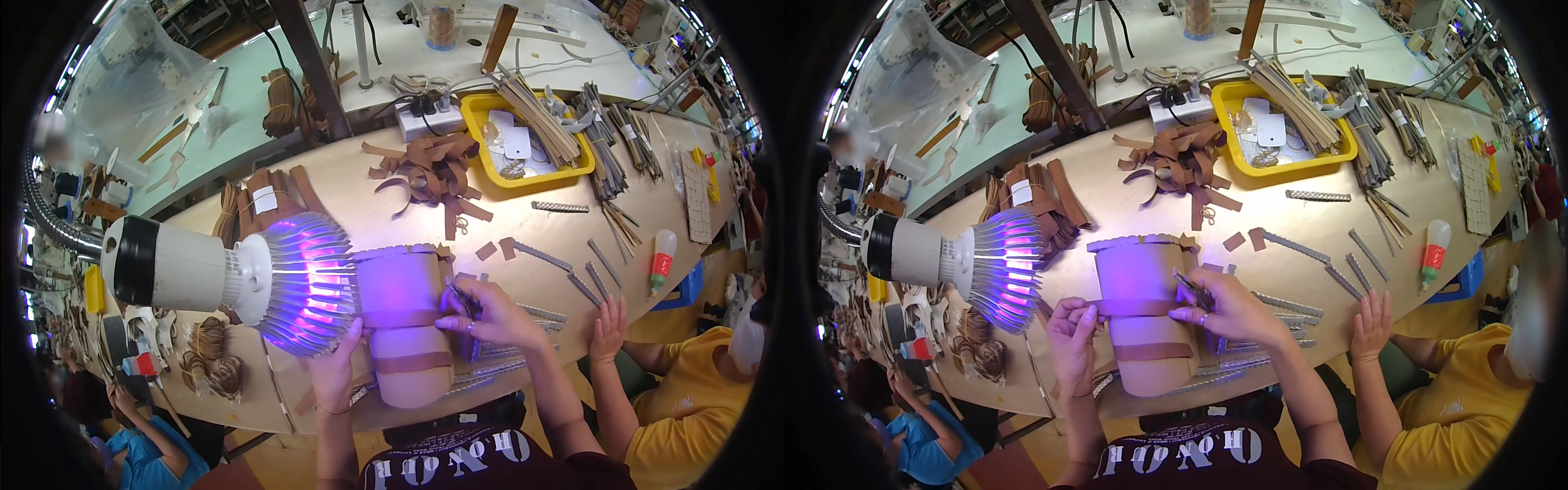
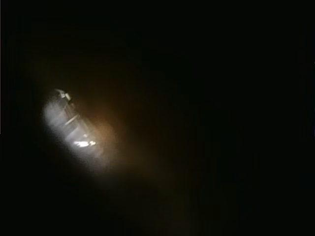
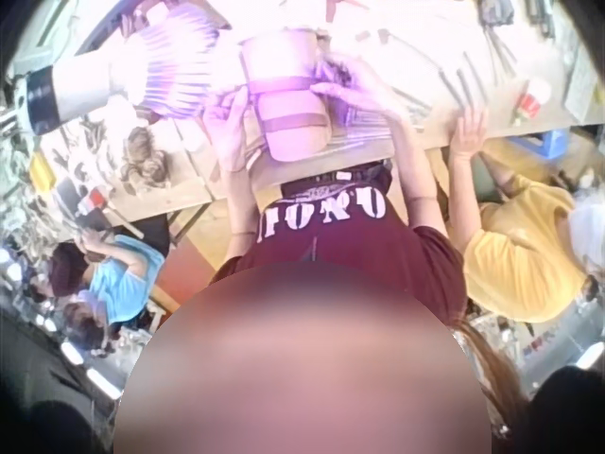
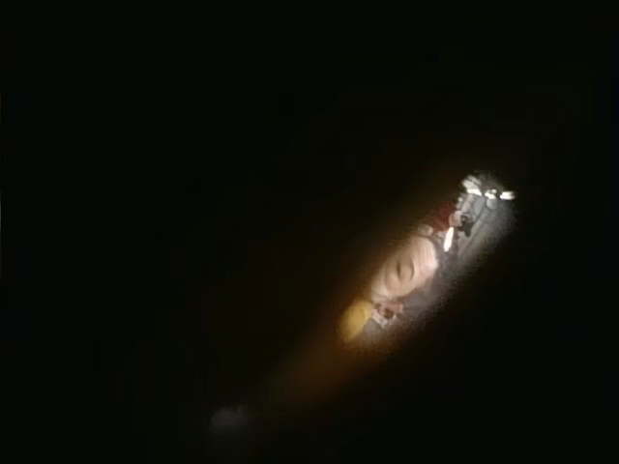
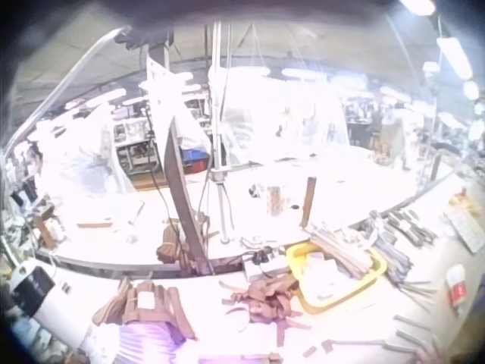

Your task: The person wraps a braided silver cord around a cylindrical cardboard form, secures it with small leather strips, and uses pliers to crimp metal fasteners. They repeat this process multiple times, adding additional braided cords and leather pieces to the form.

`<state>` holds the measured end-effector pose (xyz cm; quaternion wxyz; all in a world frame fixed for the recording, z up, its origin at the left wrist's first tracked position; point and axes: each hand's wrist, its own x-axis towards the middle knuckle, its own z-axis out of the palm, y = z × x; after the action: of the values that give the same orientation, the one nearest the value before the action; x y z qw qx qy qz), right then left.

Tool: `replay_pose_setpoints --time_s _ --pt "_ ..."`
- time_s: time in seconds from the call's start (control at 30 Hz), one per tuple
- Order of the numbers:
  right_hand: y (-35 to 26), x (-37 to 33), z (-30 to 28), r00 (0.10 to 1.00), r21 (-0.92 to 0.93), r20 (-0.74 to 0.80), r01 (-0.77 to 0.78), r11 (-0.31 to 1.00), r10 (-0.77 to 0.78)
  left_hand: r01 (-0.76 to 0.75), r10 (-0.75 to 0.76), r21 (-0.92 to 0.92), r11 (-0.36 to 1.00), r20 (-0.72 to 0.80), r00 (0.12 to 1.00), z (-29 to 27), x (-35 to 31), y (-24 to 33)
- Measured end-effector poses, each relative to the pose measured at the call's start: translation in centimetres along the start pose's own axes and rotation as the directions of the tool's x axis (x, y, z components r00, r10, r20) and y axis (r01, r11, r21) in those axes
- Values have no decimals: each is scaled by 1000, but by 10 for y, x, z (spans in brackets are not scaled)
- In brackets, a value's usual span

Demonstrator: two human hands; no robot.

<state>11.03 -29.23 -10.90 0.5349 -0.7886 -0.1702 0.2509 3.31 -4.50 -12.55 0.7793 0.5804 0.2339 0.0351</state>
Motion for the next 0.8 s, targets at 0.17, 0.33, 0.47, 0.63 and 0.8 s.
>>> replay_pose_setpoints --time_s 0.17,0.33,0.47,0.63,0.8 --pt "0 5 -24 997 27 52 -65 998 63 -5 5 14 1000 40 999 16 2 14" --pt "-18 7 -36 981 -386 -191 -41 921 -36 29 -33 60 998 74 997 17 2 20" --pt "-45 -3 -37 978 -530 -194 -168 831 74 12 -14 26 1000 79 997 14 -1 18" --pt "-66 -1 -27 995 -505 98 42 862 9 -27 25 34 999 37 999 11 -2 5" --pt "-70 9 -16 972 -469 180 221 855 -152 -119 121 -52 992 26 992 13 4 -9"
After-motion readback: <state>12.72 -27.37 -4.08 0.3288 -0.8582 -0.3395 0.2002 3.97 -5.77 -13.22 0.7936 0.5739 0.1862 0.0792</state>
